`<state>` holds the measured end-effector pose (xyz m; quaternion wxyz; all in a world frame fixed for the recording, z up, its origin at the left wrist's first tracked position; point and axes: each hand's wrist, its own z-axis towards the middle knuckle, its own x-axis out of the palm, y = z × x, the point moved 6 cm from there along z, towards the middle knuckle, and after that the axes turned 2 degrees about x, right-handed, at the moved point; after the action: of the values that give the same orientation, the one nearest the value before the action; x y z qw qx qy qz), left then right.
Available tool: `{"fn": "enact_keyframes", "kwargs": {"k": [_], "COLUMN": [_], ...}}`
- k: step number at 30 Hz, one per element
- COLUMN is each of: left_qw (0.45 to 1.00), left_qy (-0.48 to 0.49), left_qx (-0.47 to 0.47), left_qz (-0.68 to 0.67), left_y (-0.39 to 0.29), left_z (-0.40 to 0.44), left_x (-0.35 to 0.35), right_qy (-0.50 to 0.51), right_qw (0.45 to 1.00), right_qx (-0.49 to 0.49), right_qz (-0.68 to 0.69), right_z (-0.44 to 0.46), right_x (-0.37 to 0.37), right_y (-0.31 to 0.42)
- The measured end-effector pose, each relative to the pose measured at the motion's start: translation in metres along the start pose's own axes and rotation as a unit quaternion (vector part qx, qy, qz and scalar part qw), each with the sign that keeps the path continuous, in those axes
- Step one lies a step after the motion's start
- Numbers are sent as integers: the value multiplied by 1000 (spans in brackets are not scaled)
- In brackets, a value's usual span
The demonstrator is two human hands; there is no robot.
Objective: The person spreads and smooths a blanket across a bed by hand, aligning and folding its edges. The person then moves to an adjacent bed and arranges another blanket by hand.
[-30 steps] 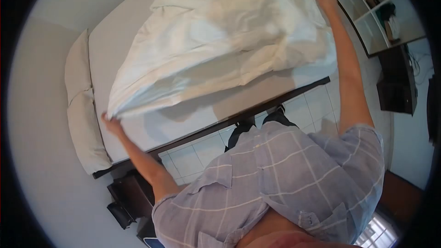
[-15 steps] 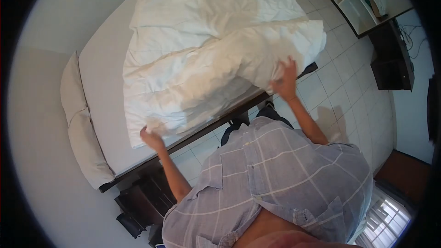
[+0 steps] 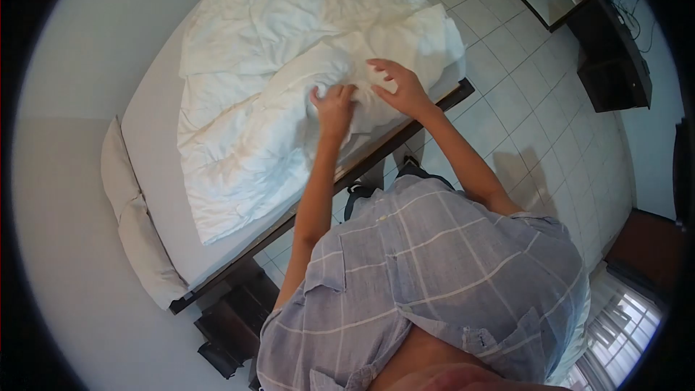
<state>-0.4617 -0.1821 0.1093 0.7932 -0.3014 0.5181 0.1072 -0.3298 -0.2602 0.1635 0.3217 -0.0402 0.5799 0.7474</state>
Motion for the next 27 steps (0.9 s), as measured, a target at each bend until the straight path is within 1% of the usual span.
{"fn": "enact_keyframes", "kwargs": {"k": [1,2,3,4,5,6,8,9,10,11,12,13,14,15,16,18,19,21,22,24,25,26,27], "left_qw": [999,992,972,960,946,941,928,961,972,961,976,984,994,990,983,980,978,976,959,960,954,943,939], "left_qy": [42,1,-40,-51,-63,-83,-125,-145,-161,-170,-145,-133,-100,-87,-73,-69,-69,136,237,273,292,304,223], "left_qx": [-2,-68,-132,-160,-191,-204,-235,-203,-166,-124,-72,-34,29,57,87,60,49,32,22,50,65,-47,-119], "left_qz": [-21,-107,-191,-223,-253,-257,-261,-117,31,179,147,114,35,92,147,177,190,166,153,40,-17,-126,-234], "left_y": [17,31,47,66,85,94,106,85,46,15,4,-32,-44,-74,-98,-77,-66,-38,-23,-14,-10,14,24], "left_z": [7,13,18,21,19,20,9,5,6,8,5,1,-7,-10,-11,-16,-15,0,5,27,40,54,68], "left_x": [11,6,1,0,2,4,8,-5,-22,-29,-12,-6,19,25,27,58,74,107,118,106,93,74,35], "right_qy": [-32,-82,-132,-179,-199,-213,-247,-263,-246,-229,-213,-165,-116,-66,-57,-47,-25,18,-7,-55,-67,-80,-93], "right_qw": [999,996,989,978,968,949,933,925,928,926,921,921,918,911,910,904,907,912,898,862,850,837,822], "right_qx": [5,37,69,102,138,173,209,226,260,294,326,353,378,403,404,410,400,377,382,389,394,397,401], "right_qz": [9,14,22,30,-62,-154,-156,-156,-104,-53,-1,20,41,61,77,107,126,163,216,321,344,367,392], "right_z": [-3,-7,-15,-23,-32,-39,-42,-41,-36,-29,-25,-21,-18,-14,-10,-15,-21,-35,-45,-64,-75,-91,-107], "right_x": [-12,-26,-41,-57,-74,-91,-111,-117,-116,-114,-112,-108,-103,-96,-90,-77,-77,-83,-94,-112,-121,-132,-140], "right_y": [-12,-38,-74,-111,-145,-175,-220,-237,-256,-273,-288,-300,-309,-316,-300,-261,-242,-209,-196,-180,-190,-211,-226]}}
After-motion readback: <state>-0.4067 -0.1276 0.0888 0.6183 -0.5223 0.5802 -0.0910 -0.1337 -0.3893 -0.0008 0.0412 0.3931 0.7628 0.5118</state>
